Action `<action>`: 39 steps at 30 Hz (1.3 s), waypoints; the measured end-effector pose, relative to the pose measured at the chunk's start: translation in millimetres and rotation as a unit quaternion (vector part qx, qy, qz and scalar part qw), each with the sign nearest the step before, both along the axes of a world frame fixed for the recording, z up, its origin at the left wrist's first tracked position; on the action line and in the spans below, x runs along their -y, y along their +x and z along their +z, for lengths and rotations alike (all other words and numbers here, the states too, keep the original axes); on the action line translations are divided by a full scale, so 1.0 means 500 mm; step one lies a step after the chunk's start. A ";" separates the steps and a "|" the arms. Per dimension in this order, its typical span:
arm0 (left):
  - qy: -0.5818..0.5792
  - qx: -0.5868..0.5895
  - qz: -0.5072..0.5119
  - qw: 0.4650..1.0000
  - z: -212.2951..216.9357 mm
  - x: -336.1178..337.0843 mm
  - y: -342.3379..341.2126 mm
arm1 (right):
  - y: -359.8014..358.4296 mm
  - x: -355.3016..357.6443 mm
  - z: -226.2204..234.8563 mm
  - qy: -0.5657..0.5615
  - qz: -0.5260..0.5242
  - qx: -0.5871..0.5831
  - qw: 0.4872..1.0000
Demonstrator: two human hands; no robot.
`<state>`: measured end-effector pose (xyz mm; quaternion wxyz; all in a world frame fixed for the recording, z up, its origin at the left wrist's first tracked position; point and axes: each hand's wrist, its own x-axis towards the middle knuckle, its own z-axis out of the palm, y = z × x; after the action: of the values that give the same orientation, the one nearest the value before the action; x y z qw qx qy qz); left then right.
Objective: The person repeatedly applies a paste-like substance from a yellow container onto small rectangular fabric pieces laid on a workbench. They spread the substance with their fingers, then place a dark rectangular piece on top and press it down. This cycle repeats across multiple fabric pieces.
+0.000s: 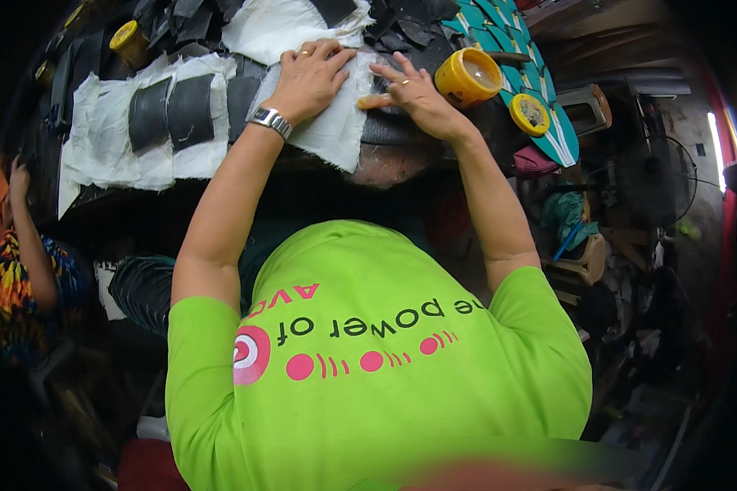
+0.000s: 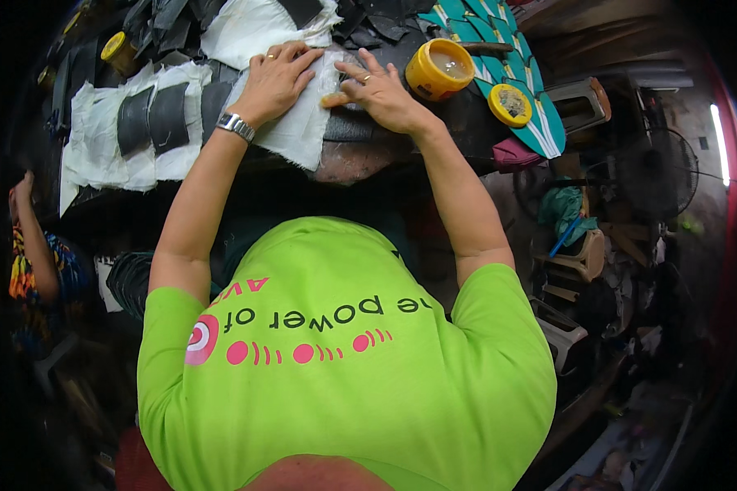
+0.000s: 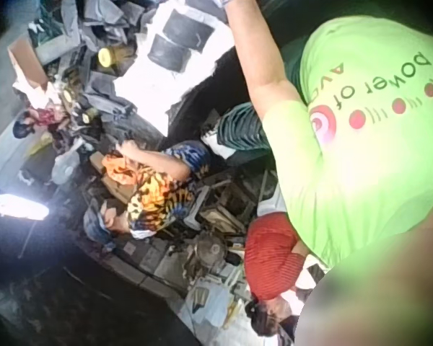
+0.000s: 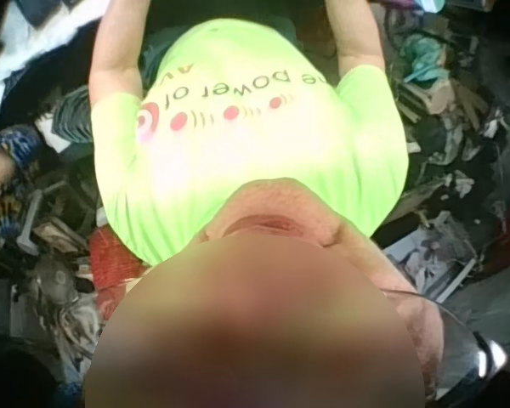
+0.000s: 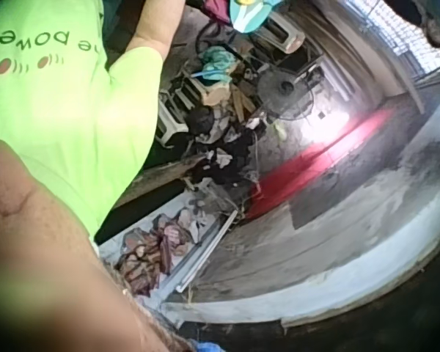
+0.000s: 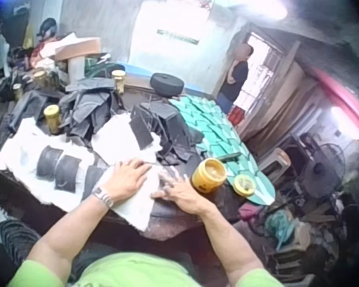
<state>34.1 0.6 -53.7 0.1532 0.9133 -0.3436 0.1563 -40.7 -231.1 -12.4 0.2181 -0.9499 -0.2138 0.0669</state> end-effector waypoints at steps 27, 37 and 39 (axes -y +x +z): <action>-0.285 -0.105 -0.175 0.936 0.176 -0.040 -0.071 | -0.084 -0.044 0.073 0.511 -0.158 -0.022 0.845; -0.254 -0.147 -0.021 0.956 0.397 -0.503 -0.081 | 0.048 -0.407 0.178 0.617 0.096 -0.218 0.750; -0.226 -0.214 0.064 0.948 0.421 -0.602 -0.041 | 0.093 -0.510 0.180 0.601 0.113 -0.217 0.761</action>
<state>13.8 301.4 156.7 0.4152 0.8867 -0.1995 0.0399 5.8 23.7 77.8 0.7756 -0.5532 -0.2625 0.1537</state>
